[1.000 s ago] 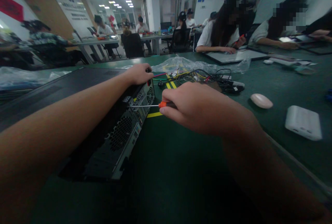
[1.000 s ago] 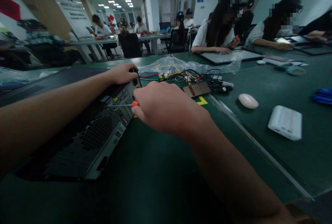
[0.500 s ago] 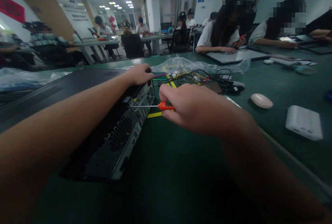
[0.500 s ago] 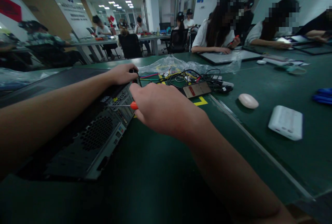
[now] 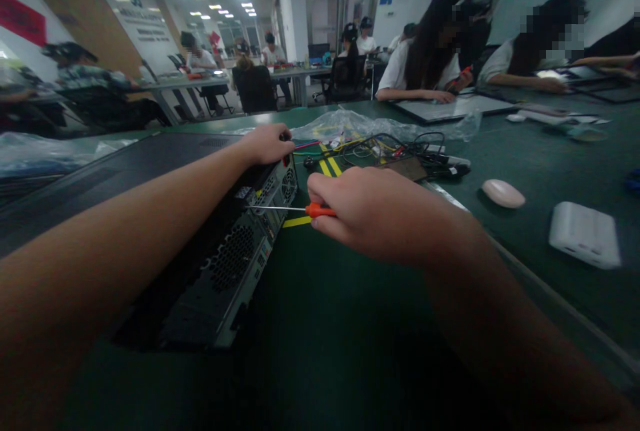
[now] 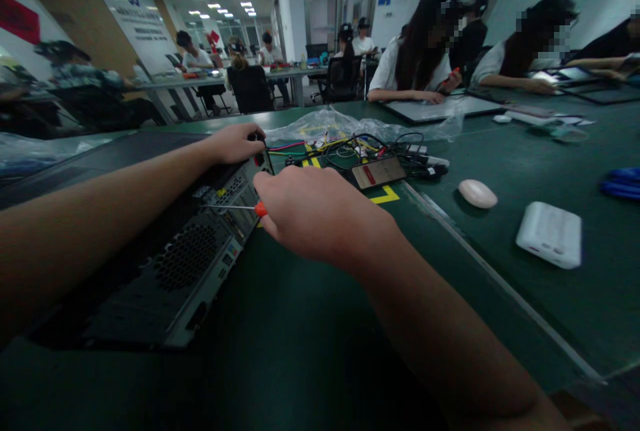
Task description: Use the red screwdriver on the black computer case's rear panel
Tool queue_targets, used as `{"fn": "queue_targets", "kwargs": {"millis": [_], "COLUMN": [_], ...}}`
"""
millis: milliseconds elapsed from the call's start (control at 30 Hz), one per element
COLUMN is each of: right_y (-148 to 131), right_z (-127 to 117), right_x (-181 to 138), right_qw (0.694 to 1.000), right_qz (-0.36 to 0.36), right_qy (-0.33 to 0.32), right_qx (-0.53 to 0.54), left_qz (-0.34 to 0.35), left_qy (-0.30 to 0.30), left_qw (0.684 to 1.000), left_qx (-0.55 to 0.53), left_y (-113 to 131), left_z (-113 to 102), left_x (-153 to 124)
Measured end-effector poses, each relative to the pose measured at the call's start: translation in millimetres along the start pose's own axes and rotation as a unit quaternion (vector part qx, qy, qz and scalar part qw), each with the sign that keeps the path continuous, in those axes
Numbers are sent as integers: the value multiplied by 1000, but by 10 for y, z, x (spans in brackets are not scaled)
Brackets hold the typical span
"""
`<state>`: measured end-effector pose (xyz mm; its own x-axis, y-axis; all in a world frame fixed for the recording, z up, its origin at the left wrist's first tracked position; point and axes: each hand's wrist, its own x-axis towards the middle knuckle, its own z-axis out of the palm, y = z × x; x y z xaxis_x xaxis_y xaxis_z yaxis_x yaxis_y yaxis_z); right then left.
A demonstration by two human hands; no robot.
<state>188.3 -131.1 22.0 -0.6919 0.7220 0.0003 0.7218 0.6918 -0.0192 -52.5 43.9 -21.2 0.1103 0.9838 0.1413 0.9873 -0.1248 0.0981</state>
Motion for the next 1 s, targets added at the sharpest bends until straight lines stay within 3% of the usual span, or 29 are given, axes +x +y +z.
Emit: {"fn": "queue_targets", "kwargs": {"millis": [1000], "right_y": [-6], "right_z": [-18], "right_x": [-17], "right_qw": [1000], "right_qz": [-7], "right_qy": [20], "right_qx": [-5], "left_qz": [1], "left_qy": [1], "left_qw": [1000], "left_qx": [-20], "left_y": [0], "left_z": [-17], "left_x": [-23]}}
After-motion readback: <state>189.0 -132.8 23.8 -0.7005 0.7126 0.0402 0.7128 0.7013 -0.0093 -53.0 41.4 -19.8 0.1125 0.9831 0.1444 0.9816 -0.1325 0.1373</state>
